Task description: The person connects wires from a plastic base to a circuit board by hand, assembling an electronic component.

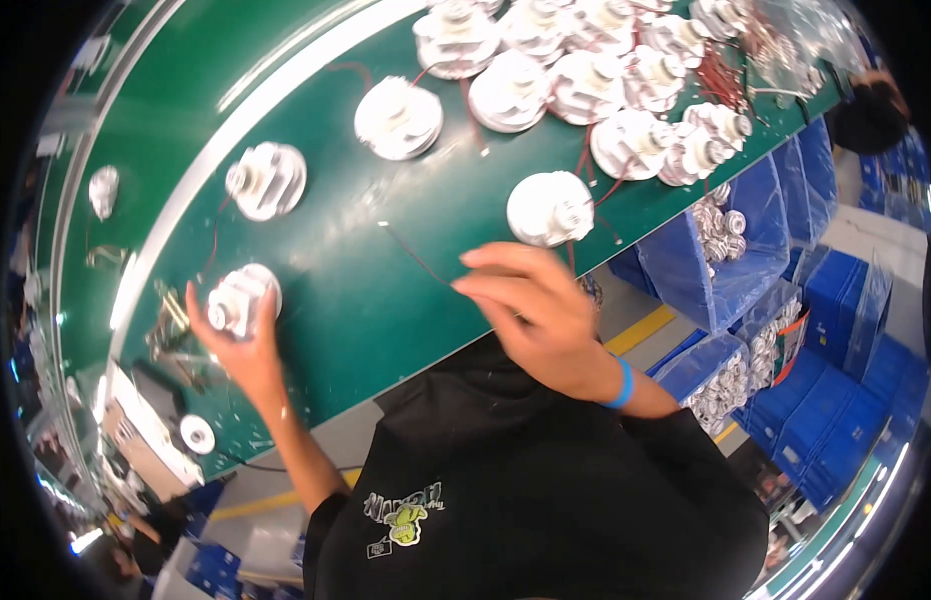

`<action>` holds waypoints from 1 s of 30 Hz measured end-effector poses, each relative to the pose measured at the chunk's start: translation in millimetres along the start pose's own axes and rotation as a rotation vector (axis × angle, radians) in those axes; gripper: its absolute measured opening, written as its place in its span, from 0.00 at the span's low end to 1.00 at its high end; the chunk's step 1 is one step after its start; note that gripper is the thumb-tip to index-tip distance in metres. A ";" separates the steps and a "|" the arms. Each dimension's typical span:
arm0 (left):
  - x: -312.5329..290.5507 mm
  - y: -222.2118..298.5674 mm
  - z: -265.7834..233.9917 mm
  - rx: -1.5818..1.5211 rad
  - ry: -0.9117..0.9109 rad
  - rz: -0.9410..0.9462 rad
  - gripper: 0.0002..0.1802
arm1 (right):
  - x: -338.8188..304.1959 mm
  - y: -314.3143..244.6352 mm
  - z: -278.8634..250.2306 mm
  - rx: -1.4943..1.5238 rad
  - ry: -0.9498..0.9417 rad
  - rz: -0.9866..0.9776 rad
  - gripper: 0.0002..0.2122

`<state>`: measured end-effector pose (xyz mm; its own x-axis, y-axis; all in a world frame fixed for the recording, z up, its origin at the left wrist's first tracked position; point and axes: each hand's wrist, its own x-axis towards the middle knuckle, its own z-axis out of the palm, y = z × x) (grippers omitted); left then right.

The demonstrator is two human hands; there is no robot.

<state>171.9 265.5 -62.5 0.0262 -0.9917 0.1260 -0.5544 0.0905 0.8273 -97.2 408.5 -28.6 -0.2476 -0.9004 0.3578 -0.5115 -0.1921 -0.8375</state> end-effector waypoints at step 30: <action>-81.7 37.5 52.0 -0.255 -0.174 -0.110 0.47 | 8.4 -4.3 77.8 0.661 -0.175 0.597 0.06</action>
<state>105.6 345.2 -70.2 -0.0804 -0.9956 -0.0489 -0.3298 -0.0197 0.9439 -33.0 371.4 -54.1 -0.1638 -0.9582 -0.2346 0.2518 0.1893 -0.9491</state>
